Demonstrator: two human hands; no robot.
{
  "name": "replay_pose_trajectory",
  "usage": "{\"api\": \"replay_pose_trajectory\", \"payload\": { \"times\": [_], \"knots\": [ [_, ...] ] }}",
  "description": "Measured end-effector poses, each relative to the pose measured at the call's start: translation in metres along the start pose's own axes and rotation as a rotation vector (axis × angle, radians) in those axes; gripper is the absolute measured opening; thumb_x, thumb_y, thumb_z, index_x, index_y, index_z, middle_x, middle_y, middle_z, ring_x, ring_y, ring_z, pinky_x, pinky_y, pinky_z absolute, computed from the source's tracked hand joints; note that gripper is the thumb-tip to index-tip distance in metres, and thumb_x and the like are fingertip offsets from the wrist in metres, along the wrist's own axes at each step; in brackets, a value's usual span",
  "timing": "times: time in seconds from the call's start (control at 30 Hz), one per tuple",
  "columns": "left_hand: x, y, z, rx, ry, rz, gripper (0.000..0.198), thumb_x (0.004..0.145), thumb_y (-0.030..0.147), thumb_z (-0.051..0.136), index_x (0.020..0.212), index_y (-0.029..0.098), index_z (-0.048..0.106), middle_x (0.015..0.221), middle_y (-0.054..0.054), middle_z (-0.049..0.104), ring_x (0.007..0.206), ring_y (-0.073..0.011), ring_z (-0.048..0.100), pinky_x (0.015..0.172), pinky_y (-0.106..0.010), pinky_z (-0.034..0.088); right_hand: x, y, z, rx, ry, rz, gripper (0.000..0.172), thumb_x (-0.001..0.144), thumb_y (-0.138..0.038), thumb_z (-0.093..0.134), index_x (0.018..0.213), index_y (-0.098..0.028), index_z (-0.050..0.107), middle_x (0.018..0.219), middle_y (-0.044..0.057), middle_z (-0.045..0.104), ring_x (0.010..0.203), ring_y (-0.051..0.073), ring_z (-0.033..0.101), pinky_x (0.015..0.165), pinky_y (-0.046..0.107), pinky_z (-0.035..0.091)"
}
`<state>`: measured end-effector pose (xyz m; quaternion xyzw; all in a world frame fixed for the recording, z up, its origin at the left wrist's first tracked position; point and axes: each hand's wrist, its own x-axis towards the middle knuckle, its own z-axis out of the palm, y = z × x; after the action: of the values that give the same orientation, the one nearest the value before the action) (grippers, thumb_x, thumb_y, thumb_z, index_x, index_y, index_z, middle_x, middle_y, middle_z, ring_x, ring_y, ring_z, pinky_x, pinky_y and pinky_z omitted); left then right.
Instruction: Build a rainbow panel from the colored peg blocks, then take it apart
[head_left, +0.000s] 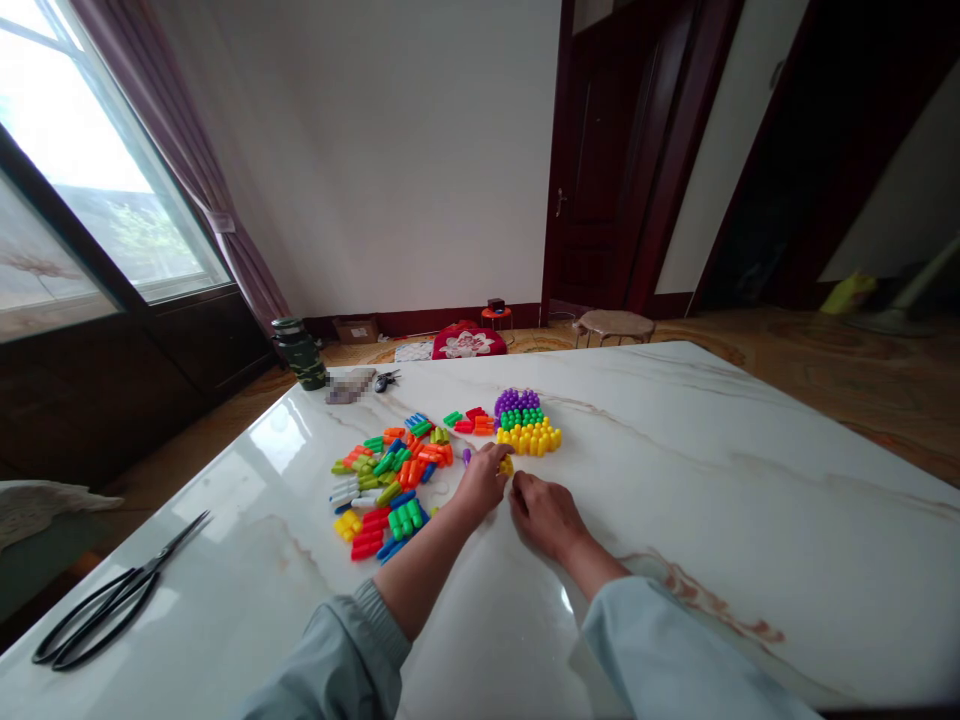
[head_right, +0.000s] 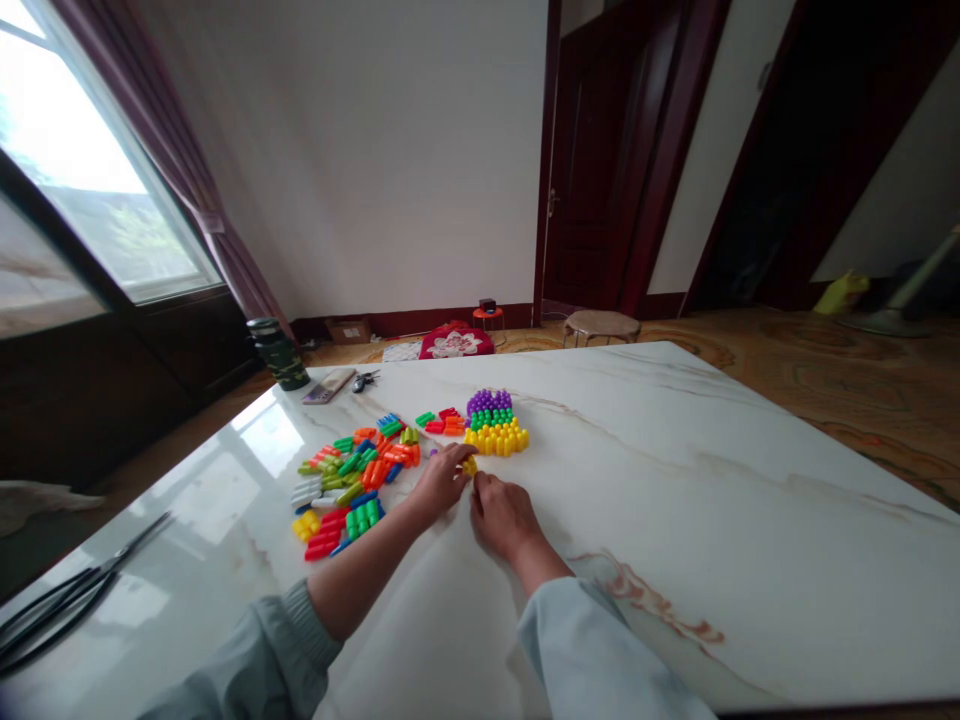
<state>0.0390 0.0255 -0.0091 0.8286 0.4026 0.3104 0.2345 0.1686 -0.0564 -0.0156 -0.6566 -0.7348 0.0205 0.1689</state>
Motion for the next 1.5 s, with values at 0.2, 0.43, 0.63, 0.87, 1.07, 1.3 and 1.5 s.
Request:
{"api": "replay_pose_trajectory", "payload": {
  "times": [0.2, 0.43, 0.63, 0.87, 1.07, 1.3, 1.5],
  "knots": [
    [0.01, -0.002, 0.009, -0.011, 0.105, -0.035, 0.046, 0.065, -0.005, 0.051, 0.103, 0.018, 0.06, 0.101, -0.004, 0.063, 0.087, -0.0142, 0.06, 0.08, -0.027, 0.052, 0.0, 0.001, 0.001, -0.003, 0.009, -0.009, 0.018, 0.093, -0.026, 0.039, 0.095, -0.019, 0.056, 0.092, 0.005, 0.07, 0.079, 0.017, 0.065, 0.065, 0.027, 0.033],
    [0.003, -0.001, 0.008, 0.067, 0.194, -0.193, 0.028, 0.067, 0.008, 0.062, 0.094, 0.015, 0.062, 0.091, -0.004, 0.062, 0.072, -0.0121, 0.057, 0.068, -0.025, 0.047, -0.001, 0.001, 0.0, -0.011, 0.012, -0.019, 0.016, 0.093, -0.026, 0.041, 0.094, -0.02, 0.055, 0.091, 0.003, 0.07, 0.079, 0.017, 0.065, 0.064, 0.028, 0.032],
    [0.006, 0.004, 0.006, 0.122, 0.147, -0.279, 0.009, 0.071, 0.019, 0.064, 0.076, 0.015, 0.071, 0.073, -0.004, 0.069, 0.07, -0.0147, 0.06, 0.067, -0.025, 0.042, 0.0, 0.0, -0.002, 0.0, 0.006, -0.013, 0.015, 0.092, -0.024, 0.042, 0.094, -0.02, 0.056, 0.092, 0.003, 0.07, 0.078, 0.017, 0.065, 0.063, 0.028, 0.031],
    [0.012, 0.012, 0.01, 0.201, 0.122, -0.385, 0.011, 0.072, 0.026, 0.065, 0.074, 0.018, 0.072, 0.072, -0.005, 0.071, 0.069, -0.0166, 0.062, 0.061, -0.025, 0.038, 0.0, 0.001, 0.0, 0.016, 0.001, -0.007, 0.018, 0.093, -0.024, 0.04, 0.098, -0.019, 0.056, 0.095, 0.004, 0.07, 0.079, 0.016, 0.064, 0.066, 0.027, 0.033],
    [0.015, 0.016, 0.012, 0.257, 0.115, -0.438, 0.016, 0.073, 0.034, 0.066, 0.074, 0.018, 0.071, 0.073, -0.006, 0.071, 0.07, -0.0186, 0.063, 0.06, -0.026, 0.037, 0.0, 0.0, -0.002, 0.018, -0.011, -0.003, 0.018, 0.093, -0.024, 0.041, 0.1, -0.02, 0.057, 0.096, 0.004, 0.07, 0.081, 0.017, 0.064, 0.067, 0.027, 0.034],
    [0.016, 0.02, 0.012, 0.251, 0.123, -0.439, 0.013, 0.074, 0.028, 0.065, 0.072, 0.017, 0.07, 0.074, -0.008, 0.07, 0.072, -0.0202, 0.063, 0.064, -0.027, 0.042, 0.0, 0.0, -0.003, 0.019, -0.005, -0.01, 0.018, 0.093, -0.025, 0.041, 0.099, -0.02, 0.057, 0.094, 0.003, 0.07, 0.08, 0.017, 0.065, 0.066, 0.027, 0.034],
    [0.006, 0.032, -0.002, 0.162, 0.116, -0.322, 0.009, 0.073, 0.022, 0.067, 0.079, 0.019, 0.071, 0.08, -0.004, 0.071, 0.074, -0.0161, 0.063, 0.068, -0.025, 0.046, -0.001, 0.001, -0.003, 0.02, 0.008, -0.005, 0.019, 0.094, -0.026, 0.039, 0.097, -0.02, 0.057, 0.093, 0.003, 0.07, 0.076, 0.016, 0.064, 0.063, 0.027, 0.032]
  ]
}}
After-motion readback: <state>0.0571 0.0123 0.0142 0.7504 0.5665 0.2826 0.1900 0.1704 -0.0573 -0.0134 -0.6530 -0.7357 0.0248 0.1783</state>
